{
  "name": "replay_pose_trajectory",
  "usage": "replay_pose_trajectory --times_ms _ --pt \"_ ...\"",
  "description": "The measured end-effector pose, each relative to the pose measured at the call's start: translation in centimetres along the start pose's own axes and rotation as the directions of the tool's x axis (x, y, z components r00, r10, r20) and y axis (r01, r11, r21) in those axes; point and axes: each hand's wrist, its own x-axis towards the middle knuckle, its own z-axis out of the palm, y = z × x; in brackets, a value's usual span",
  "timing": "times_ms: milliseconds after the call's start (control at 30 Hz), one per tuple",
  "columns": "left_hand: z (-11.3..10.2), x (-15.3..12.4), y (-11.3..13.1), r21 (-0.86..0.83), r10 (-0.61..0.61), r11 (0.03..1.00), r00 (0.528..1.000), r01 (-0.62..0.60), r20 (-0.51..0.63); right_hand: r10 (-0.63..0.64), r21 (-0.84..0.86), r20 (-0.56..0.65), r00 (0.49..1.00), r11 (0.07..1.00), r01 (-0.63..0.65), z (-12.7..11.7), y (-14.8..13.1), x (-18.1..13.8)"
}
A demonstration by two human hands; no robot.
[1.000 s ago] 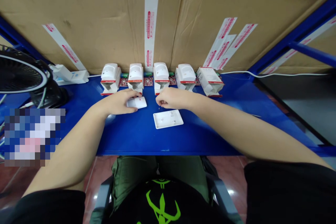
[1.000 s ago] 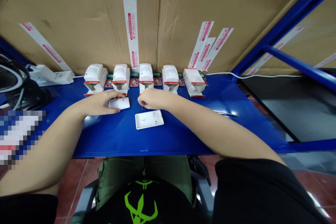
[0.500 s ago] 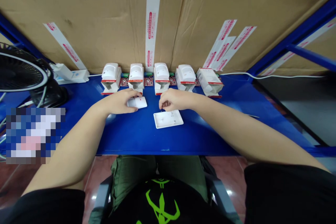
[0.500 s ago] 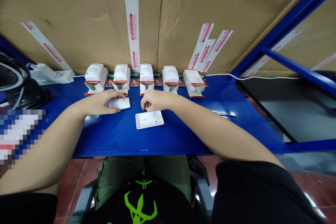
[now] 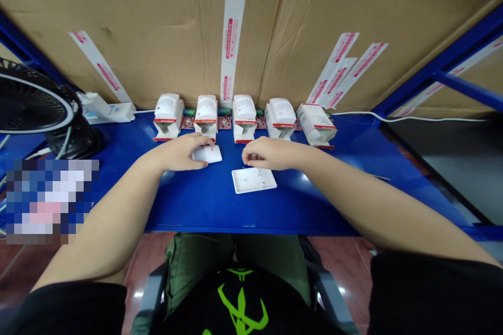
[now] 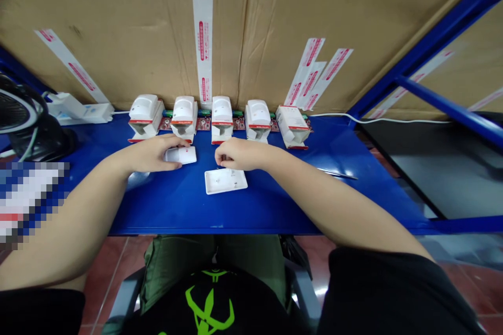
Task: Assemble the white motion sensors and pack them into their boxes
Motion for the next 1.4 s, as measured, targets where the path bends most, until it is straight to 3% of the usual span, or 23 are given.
replay_pose_trajectory --times_ms 233,500,733,833,967,1033,1233,1400 --pt "0.1 0.0 0.1 0.019 -0.024 1.0 1.0 0.024 0.008 0.044 0.003 -0.033 0.998 0.999 -0.044 1.1 -1.3 -1.1" --pt "-0.1 0.0 0.3 0.027 -0.031 0.999 0.999 0.03 0.015 0.163 -0.064 -0.061 0.985 0.984 -0.167 0.7 -2.4 0.6" --pt "0.0 0.0 0.3 0.024 -0.022 0.999 1.0 0.022 0.007 0.23 -0.239 -0.015 0.973 0.944 -0.227 0.8 -3.2 1.2" --pt "0.1 0.0 0.2 0.015 -0.012 1.0 1.0 0.012 -0.001 0.158 -0.233 -0.025 0.987 0.959 -0.16 0.4 -2.7 0.6" --pt "0.0 0.0 0.2 0.025 -0.024 0.999 1.0 0.024 0.005 -0.073 0.01 0.002 0.997 0.997 0.073 0.5 -2.8 -1.0" --pt "0.0 0.0 0.4 0.033 -0.035 0.999 0.999 0.035 0.008 -0.152 0.054 0.008 0.988 0.987 0.151 1.3 -3.4 -1.5" --pt "-0.1 -0.1 0.6 0.028 -0.037 0.999 0.999 0.037 0.004 -0.188 0.044 -0.013 0.982 0.981 0.188 3.5 -4.3 -1.3" --pt "-0.1 0.0 0.5 -0.017 0.02 1.0 1.0 -0.02 -0.024 -0.222 0.038 -0.064 0.973 0.974 0.225 2.5 -3.3 -2.3"
